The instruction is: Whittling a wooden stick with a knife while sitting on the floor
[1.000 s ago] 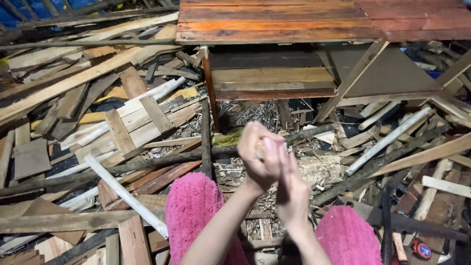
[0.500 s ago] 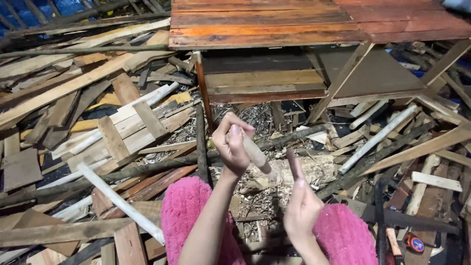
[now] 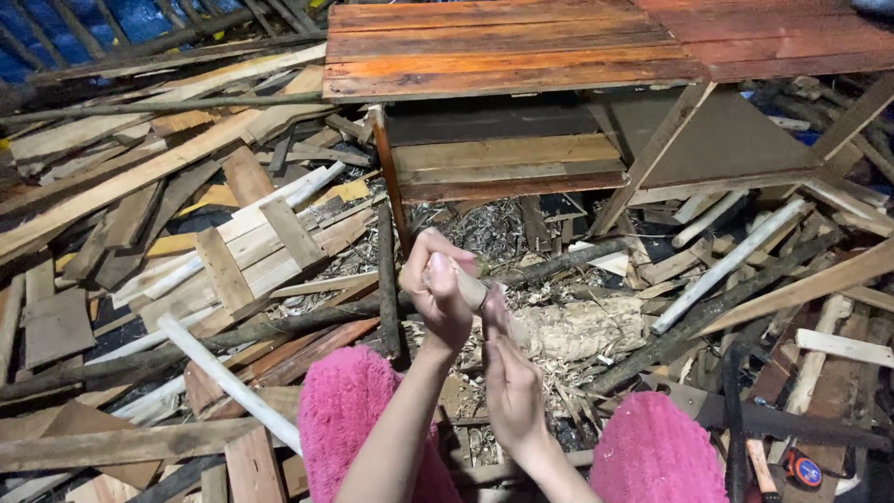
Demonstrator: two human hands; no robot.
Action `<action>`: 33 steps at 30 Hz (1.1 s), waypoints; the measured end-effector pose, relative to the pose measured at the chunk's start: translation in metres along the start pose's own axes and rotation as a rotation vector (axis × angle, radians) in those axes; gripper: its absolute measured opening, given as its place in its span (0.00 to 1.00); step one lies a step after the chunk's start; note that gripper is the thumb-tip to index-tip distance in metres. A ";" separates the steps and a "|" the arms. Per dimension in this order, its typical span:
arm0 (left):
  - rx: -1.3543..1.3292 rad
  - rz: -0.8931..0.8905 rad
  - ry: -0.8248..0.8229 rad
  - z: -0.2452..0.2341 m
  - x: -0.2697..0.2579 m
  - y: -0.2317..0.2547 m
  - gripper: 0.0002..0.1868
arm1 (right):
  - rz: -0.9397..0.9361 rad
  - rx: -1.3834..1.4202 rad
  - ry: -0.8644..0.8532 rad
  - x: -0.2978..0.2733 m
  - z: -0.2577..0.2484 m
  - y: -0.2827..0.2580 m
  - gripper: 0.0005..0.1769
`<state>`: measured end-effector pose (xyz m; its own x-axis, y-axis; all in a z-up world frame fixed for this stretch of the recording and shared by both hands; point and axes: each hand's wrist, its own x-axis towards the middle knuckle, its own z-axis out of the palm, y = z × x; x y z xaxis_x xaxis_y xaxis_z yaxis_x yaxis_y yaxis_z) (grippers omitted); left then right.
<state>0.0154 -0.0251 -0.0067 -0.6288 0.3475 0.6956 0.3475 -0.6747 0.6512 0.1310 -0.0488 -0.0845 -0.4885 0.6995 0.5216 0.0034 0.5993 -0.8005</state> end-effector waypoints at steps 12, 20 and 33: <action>-0.027 -0.139 0.093 -0.016 0.027 -0.021 0.17 | -0.088 0.283 -0.028 -0.046 -0.012 0.005 0.29; -0.408 -0.224 -0.022 -0.017 0.027 -0.017 0.08 | 0.134 0.011 0.306 0.004 -0.039 -0.009 0.22; 0.115 0.111 0.001 -0.016 0.017 -0.030 0.27 | -0.114 -0.126 0.088 0.033 0.009 0.009 0.25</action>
<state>-0.0168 -0.0095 -0.0191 -0.5832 0.2744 0.7646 0.4921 -0.6295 0.6012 0.1071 -0.0236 -0.0766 -0.4133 0.6523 0.6354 0.0641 0.7169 -0.6943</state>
